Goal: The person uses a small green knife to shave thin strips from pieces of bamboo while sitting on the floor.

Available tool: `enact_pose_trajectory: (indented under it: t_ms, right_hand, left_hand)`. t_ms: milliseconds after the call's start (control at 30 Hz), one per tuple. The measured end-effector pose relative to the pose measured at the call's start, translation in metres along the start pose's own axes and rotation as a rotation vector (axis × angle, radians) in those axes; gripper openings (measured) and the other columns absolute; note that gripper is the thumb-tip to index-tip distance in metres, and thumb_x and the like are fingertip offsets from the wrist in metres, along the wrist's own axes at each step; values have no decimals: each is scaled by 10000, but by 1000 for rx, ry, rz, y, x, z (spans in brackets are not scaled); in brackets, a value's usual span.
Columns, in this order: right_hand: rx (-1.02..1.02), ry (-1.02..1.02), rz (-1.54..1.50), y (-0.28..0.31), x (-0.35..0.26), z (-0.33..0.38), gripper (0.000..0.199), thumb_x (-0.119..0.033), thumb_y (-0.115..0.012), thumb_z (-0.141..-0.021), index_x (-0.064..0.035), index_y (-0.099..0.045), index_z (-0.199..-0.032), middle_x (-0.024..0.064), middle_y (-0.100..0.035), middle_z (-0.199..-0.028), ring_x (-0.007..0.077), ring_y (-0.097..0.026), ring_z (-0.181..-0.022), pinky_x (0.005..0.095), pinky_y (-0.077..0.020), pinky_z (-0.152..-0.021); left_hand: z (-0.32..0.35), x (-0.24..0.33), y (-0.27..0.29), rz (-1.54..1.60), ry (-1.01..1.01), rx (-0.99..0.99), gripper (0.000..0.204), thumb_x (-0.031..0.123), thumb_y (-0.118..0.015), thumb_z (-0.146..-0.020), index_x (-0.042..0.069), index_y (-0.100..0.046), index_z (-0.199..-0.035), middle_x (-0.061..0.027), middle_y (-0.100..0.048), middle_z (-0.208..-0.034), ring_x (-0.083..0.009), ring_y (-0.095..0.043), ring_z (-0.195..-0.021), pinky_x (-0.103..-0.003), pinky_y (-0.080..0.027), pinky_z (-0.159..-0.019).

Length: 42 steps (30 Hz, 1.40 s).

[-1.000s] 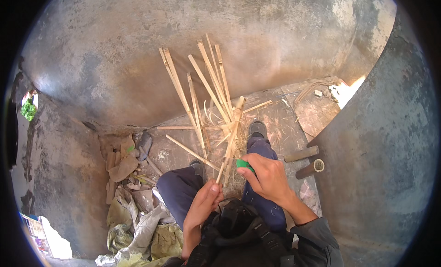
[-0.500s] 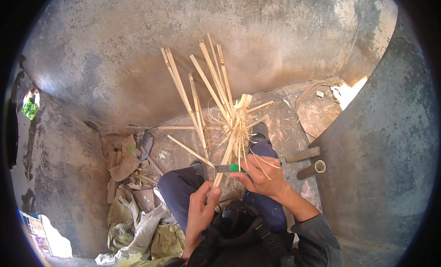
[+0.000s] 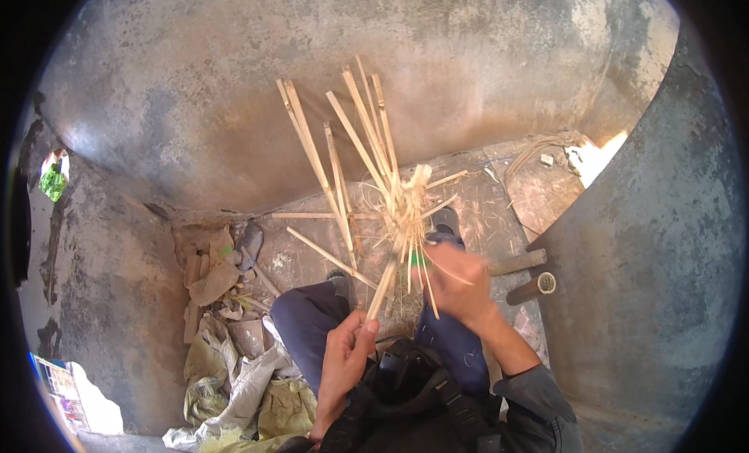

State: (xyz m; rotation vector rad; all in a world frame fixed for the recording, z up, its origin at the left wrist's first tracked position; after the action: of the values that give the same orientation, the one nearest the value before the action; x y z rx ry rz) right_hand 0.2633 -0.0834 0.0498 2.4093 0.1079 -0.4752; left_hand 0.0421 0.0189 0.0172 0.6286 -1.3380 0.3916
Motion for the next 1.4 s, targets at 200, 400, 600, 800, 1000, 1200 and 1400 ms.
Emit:
enact_pose_trajectory:
  t_ms: [200,400,600,800,1000,1200,1400]
  right_hand:
    - [-19,-141,-67,15,32,-21,224,-230,-777,-1014,-9,-778,-1046,135,-776,-912,305,-766,-739,383,-570,-648]
    - [-284,-365,-632,-7,43,0,306,-255,-648,-1103,38,-736,-1096,147,-727,-855,307,-710,-705,380,-517,-667]
    - [-120,-125,-469,-11,7,13,319,-298,-718,-1065,15,-748,-1118,149,-712,-900,359,-717,-769,416,-556,-711]
    - [-9,56,-368,-22,-6,11,443,-444,-764,-1030,-2,-762,-1061,110,-642,-764,295,-641,-606,402,-480,-552]
    - [0,90,-238,-8,-16,1,361,-418,-832,-965,-65,-790,-1032,61,-697,-785,261,-671,-601,383,-520,-562]
    - [21,109,-155,-4,-18,-2,372,-437,-836,-957,-72,-793,-1015,38,-707,-789,228,-666,-589,362,-513,-543]
    - [88,126,-120,-6,-14,-4,401,-433,-811,-983,-33,-781,-997,45,-676,-749,245,-649,-570,372,-489,-531]
  left_hand:
    - [5,-3,5,36,40,8,259,230,-688,-1128,14,-687,-985,12,-532,-640,-31,-441,-621,-280,-350,-554]
    - [1,10,10,-32,-30,85,196,184,-723,-1103,10,-702,-1015,8,-544,-638,-32,-445,-609,-281,-354,-542]
    - [-7,25,9,-86,-69,129,150,133,-712,-1105,2,-695,-1033,86,-528,-657,13,-408,-627,-237,-267,-545]
    - [-5,21,2,-105,-75,91,189,184,-753,-1084,4,-706,-1050,-21,-588,-644,-45,-480,-588,-274,-368,-540]
    - [-3,22,1,-92,-88,92,204,202,-767,-1077,11,-706,-1037,-57,-562,-630,-77,-474,-571,-301,-383,-537]
    - [-2,11,1,-54,-27,5,187,167,-690,-1129,-16,-716,-1105,58,-661,-801,13,-495,-736,-211,-368,-623]
    - [-1,-2,-2,64,-12,25,188,187,-721,-1108,9,-704,-1051,39,-538,-684,-16,-420,-647,-259,-315,-565]
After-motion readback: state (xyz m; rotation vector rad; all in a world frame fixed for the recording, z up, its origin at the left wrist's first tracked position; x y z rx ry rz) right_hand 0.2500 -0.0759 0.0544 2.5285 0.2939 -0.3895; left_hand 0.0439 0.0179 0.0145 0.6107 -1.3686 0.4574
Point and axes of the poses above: each hand's wrist, its own z-axis away from the middle knuckle, its own y-axis out of the back of the hand, x = y × z, the point moved 5 cm from there along -z, towards the middle knuckle
